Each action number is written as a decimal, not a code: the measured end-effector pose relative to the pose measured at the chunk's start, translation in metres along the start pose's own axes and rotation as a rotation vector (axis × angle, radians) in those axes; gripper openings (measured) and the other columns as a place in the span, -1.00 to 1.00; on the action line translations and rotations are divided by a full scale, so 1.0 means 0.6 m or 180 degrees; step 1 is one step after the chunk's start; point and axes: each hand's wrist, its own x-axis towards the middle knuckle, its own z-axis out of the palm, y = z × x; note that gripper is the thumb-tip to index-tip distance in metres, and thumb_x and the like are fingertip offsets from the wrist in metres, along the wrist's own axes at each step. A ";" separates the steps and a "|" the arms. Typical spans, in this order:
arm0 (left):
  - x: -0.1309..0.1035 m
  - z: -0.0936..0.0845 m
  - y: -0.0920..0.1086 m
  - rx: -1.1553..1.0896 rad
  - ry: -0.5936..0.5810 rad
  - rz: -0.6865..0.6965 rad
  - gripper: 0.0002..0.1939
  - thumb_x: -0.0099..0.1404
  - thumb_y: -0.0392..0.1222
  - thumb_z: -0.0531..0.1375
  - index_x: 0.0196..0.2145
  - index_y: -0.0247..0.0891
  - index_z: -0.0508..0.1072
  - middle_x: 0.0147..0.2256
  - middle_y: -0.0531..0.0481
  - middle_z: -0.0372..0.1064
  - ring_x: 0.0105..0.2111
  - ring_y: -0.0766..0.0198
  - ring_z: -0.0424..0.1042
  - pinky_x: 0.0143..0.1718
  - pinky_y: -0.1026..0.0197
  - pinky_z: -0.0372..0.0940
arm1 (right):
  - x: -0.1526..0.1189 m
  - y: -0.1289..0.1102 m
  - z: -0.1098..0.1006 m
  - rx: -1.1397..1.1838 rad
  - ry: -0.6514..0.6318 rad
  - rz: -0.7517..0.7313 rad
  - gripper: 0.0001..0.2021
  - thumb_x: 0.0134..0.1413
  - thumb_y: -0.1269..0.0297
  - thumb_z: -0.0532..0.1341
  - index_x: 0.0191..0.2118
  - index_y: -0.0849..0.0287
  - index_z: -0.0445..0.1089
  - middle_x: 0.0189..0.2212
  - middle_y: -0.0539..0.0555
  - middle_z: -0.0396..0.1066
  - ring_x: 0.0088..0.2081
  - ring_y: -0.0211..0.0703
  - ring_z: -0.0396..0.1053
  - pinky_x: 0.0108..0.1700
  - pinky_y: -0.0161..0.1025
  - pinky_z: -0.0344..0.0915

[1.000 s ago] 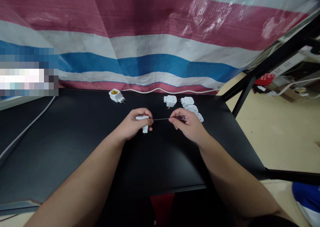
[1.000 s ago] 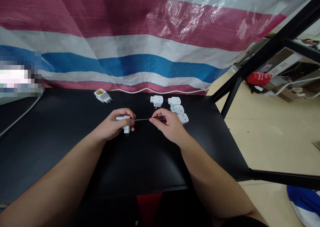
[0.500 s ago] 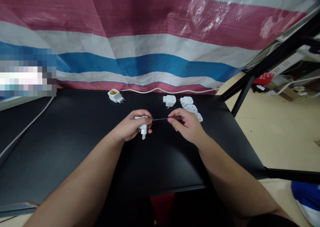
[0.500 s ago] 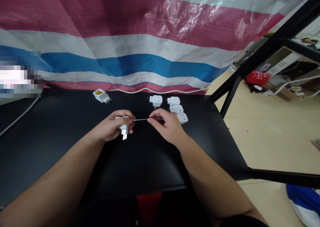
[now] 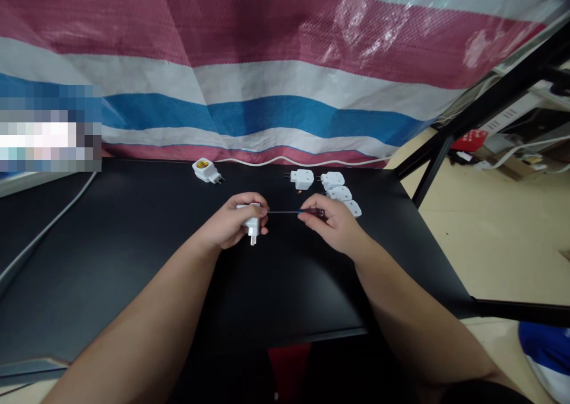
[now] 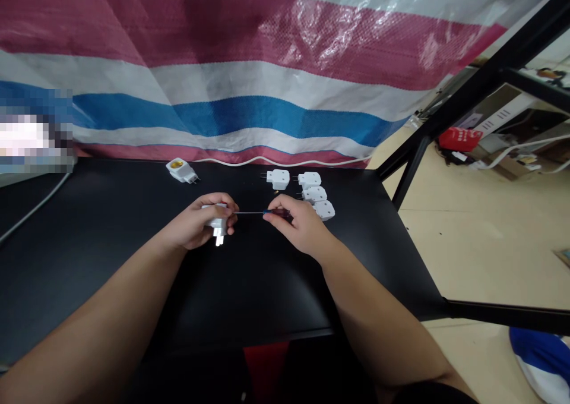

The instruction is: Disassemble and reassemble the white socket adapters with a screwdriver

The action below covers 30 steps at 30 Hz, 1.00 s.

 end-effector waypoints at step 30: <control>0.003 0.000 -0.005 -0.0019 0.0027 -0.0061 -0.83 0.02 -0.25 0.43 -0.42 -0.29 0.53 -0.53 0.03 0.42 -0.54 0.32 0.46 -0.49 0.30 0.47 | 0.001 0.014 0.023 0.0588 0.0040 0.0770 -0.62 0.45 -0.14 0.18 -0.11 0.10 0.44 -0.53 -0.09 0.33 -0.61 -0.25 0.33 -0.48 -0.21 0.30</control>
